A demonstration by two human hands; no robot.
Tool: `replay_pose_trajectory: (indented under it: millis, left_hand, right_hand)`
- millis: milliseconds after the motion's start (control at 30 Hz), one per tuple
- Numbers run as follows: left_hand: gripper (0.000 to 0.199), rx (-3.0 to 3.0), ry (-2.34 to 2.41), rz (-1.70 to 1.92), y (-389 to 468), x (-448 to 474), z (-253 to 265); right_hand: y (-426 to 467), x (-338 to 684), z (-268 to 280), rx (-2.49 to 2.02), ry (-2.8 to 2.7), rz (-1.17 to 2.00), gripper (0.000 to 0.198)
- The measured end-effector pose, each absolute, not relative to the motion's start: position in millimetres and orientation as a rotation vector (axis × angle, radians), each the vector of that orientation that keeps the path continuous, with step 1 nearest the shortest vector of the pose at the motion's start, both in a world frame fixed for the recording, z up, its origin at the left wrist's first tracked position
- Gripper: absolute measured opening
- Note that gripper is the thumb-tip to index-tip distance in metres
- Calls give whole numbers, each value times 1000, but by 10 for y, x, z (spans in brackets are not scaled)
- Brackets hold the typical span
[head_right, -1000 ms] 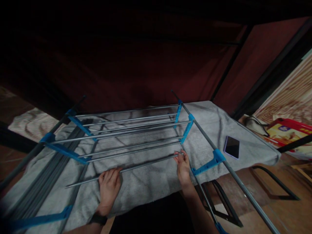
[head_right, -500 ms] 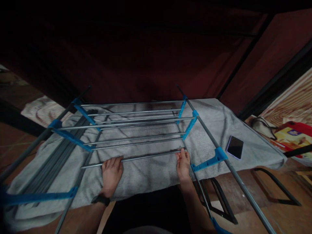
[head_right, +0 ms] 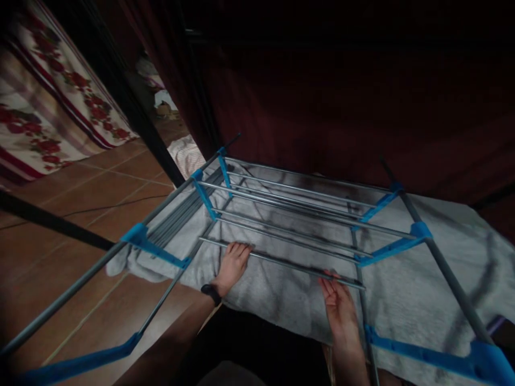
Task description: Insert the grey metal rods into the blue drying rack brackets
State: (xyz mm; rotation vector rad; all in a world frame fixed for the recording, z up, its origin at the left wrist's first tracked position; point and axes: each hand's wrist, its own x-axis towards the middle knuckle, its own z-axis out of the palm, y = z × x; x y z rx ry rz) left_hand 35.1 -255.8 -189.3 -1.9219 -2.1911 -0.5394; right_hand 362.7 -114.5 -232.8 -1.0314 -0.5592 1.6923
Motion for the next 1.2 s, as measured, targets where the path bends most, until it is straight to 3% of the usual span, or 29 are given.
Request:
replay_pose_trajectory:
  millis: [333, 733, 1200]
  left_hand:
    - [31, -1940, -2221, -531, -2546, 368, -1920]
    - [29, -1947, -2295, -529, -2539, 366, -1915]
    - [28, -1964, -2301, -487, -2543, 377, -1881]
  right_hand:
    - [-1169, 3492, -2346, -1040, -409, 1613, 21]
    - [-1255, 3430, -2298, -1020, -529, 1570, 31]
    - [-1256, 3394, -2281, -1018, -492, 1545, 23]
